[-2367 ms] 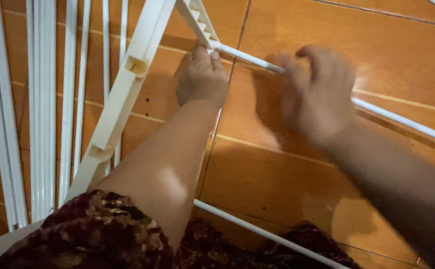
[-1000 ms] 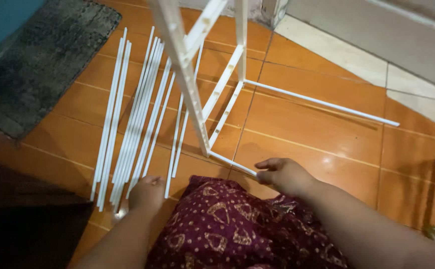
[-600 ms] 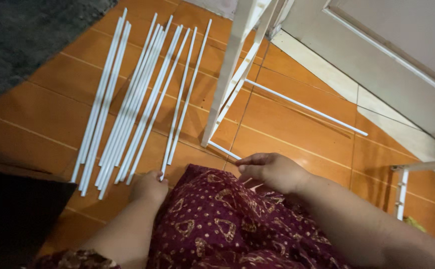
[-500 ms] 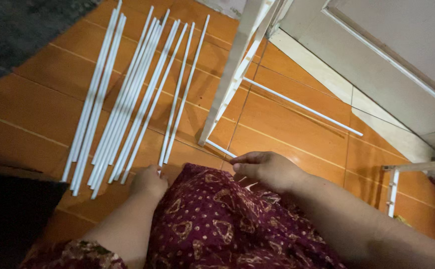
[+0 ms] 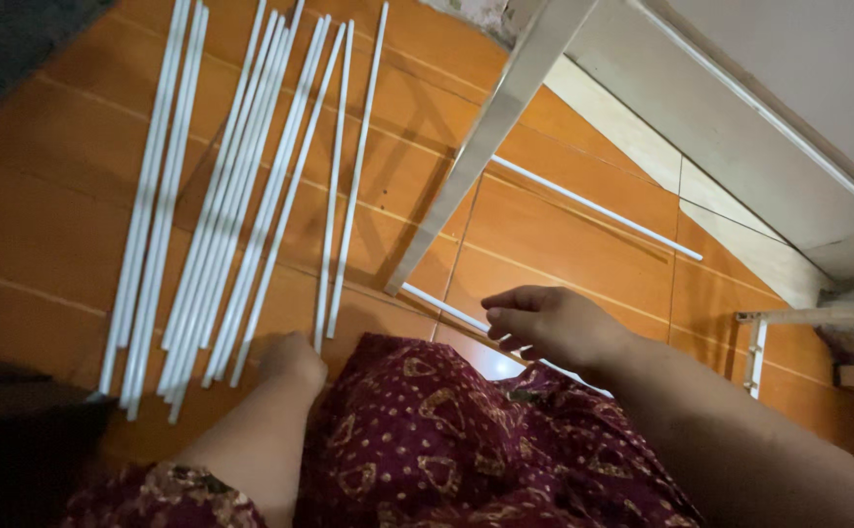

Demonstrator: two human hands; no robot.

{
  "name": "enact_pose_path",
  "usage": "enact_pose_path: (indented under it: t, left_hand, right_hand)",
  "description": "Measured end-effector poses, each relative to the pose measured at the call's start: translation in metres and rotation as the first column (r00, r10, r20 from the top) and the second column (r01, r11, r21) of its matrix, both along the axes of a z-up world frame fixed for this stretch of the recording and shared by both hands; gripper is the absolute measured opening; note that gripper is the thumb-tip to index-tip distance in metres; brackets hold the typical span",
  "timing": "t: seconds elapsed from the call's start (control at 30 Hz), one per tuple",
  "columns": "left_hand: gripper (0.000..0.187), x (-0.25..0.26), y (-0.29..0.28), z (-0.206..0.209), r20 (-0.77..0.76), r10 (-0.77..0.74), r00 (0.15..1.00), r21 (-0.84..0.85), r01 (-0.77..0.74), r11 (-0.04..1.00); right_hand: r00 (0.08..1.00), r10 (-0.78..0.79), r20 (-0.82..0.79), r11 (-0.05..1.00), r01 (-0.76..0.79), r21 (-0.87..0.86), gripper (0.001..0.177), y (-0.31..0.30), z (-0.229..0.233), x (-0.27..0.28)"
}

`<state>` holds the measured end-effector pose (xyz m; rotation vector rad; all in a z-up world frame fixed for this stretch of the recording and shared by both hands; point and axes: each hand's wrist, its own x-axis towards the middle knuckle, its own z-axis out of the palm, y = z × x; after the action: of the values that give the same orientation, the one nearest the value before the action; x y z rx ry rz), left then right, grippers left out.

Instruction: The person wipes white plastic rods with a green cloth, then assembles them into a white plastic rack by inserting rods into ladder-like frames. The person sits on the floor during assembly and connects multiple rods to form the structure.

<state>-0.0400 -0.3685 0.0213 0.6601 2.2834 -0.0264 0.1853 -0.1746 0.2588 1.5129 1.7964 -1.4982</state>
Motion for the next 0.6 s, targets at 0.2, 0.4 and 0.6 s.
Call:
enact_pose_path:
  t: [0.2,0.4,0.6]
  left_hand:
    - [0.032,-0.001,-0.011,0.007,0.086,0.059,0.995,-0.006,-0.059,0.998]
    - [0.037,0.015,-0.012,-0.03,0.07,0.15,0.986,0.052,-0.154,0.987]
    - [0.036,0.025,-0.009,-0.005,0.117,0.129,0.985,0.217,-0.152,0.964]
  right_hand:
    - [0.999,0.049,0.013,0.998,-0.049,0.033,0.049,-0.011,0.003,0.014]
    - [0.988,0.071,0.136,0.994,-0.082,0.072,0.047,-0.02,0.006,0.045]
    - [0.994,0.046,0.104,0.996,-0.054,0.076,0.046,-0.015,0.014,0.075]
